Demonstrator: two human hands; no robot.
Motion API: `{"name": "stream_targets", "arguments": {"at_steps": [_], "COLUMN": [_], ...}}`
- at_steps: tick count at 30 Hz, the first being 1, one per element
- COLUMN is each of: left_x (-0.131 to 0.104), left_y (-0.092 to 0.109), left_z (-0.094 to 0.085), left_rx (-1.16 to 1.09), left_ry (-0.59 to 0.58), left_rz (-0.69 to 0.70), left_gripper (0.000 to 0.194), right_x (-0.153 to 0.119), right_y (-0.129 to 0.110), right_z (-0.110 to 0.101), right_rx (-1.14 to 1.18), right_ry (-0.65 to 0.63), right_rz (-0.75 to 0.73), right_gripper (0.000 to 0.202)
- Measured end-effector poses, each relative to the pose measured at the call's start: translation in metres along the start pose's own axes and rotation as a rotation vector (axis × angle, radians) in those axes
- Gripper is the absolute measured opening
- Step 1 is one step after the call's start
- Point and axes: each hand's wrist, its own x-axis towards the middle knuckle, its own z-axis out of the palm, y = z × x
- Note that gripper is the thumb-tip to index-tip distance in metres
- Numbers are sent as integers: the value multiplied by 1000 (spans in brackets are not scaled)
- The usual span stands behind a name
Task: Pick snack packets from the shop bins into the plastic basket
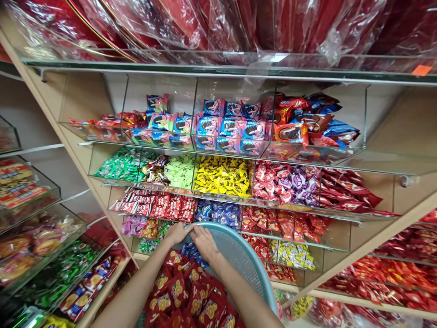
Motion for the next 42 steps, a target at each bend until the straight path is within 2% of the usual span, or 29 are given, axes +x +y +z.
{"name": "stream_targets", "arguments": {"at_steps": [14,20,23,27,33,35,38,42], "left_x": [-3,-2,-2,-2,0,1,1,1], "left_y": [4,3,3,2,1,0,0,1], "left_z": [-7,-5,-4,-5,-4,-3,-3,-3], "left_rx": [-28,-23,-21,-19,-31,-23,-13,-17], "left_ry": [-17,-19,-14,-14,-12,-4,-5,-13], "left_rz": [-39,-32,-26,-22,-16,-5,4,-25], "left_gripper": [83,82,80,80,75,74,74,77], "right_x": [-18,-23,-12,18,54,57,54,45], "right_y": [2,5,12,29,48,49,49,47], "right_z": [-6,-8,-16,-23,-9,-3,1,-8], "right_rx": [22,145,211,252,298,344,438,581], "right_ry": [46,18,99,217,101,94,162,271], "right_rz": [24,-2,65,243,432,437,401,321], "right_gripper": [14,13,17,21,22,18,13,13]}}
